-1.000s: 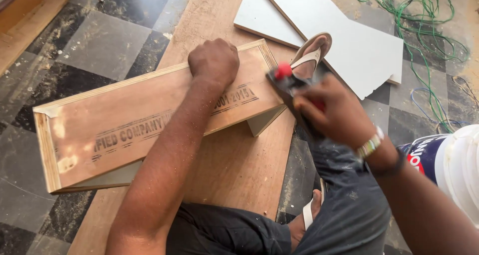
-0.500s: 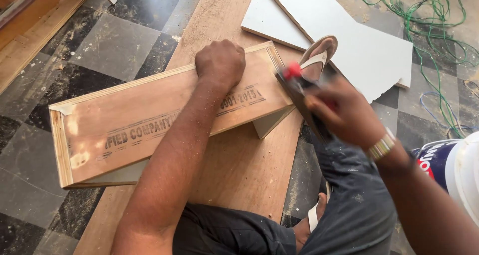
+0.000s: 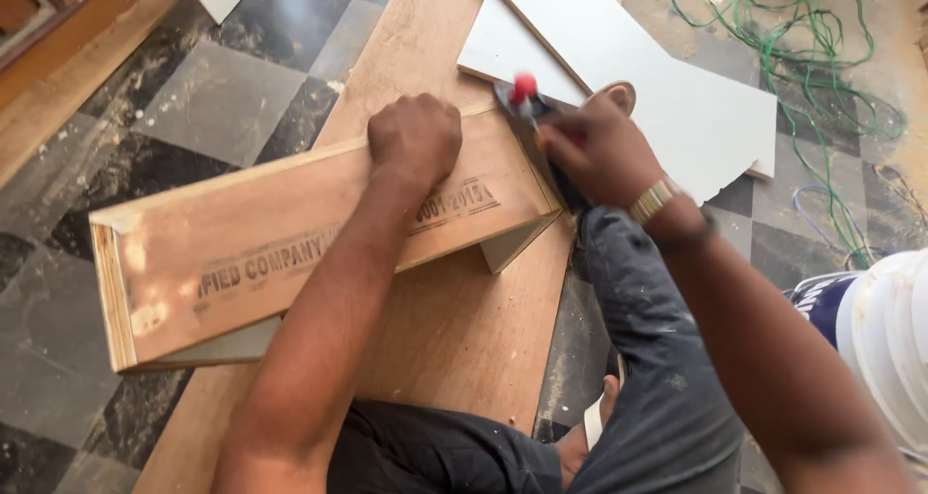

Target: Using a hand plane to smooth and level the edges of a wooden drawer assembly.

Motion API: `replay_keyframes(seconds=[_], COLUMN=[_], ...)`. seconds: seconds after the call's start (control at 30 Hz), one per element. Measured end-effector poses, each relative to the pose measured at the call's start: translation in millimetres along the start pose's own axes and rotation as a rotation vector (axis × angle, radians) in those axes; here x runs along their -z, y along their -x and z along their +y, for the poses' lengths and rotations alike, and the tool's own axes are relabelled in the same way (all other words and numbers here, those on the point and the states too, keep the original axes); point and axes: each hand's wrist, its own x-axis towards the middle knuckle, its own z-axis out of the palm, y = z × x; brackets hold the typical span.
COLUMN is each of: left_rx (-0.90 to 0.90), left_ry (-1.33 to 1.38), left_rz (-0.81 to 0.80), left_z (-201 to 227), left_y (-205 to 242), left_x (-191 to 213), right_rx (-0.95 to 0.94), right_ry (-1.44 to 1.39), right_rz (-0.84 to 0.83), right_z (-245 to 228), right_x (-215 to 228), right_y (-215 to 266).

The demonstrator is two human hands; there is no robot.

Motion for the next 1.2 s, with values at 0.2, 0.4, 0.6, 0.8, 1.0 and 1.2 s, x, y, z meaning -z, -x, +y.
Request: replay_keyframes(seconds=[0.2, 0.4, 0.6, 0.8, 1.0, 1.2], left_rx=[0.023, -0.015, -0.042, 0.085, -0.035, -0.029], left_ry=[-0.003, -0.063, -0.06, -0.051, -0.064, -0.037], left_rz=[-0.048, 0.015, 0.089, -0.178, 0.055, -0.018], left_z=[7.0, 6.1, -1.1, 16.2, 13.6, 13.4], left_y=[7.7, 13.4, 12.7, 27.0, 45.2, 44.1], left_x=[10.5, 5.2, 3.7, 24.8, 12.5, 21.6], right_rx=[-0.289, -0.119, -0.279, -0.166, -0.103, -0.156], right_ry=[-0.034, 0.005, -0.077, -0.031, 0.022, 0.028], right_rz=[-0.171, -0.032, -0.082, -0.106, -0.01, -0.043], right_z=[-38.8, -7.3, -9.6, -35.0, -29.1, -22.1], right_x=[37.6, -4.2, -4.3, 30.2, -9.2, -1.2], right_y=[97.6, 2.9, 19.9, 100.5, -19.8, 42.2])
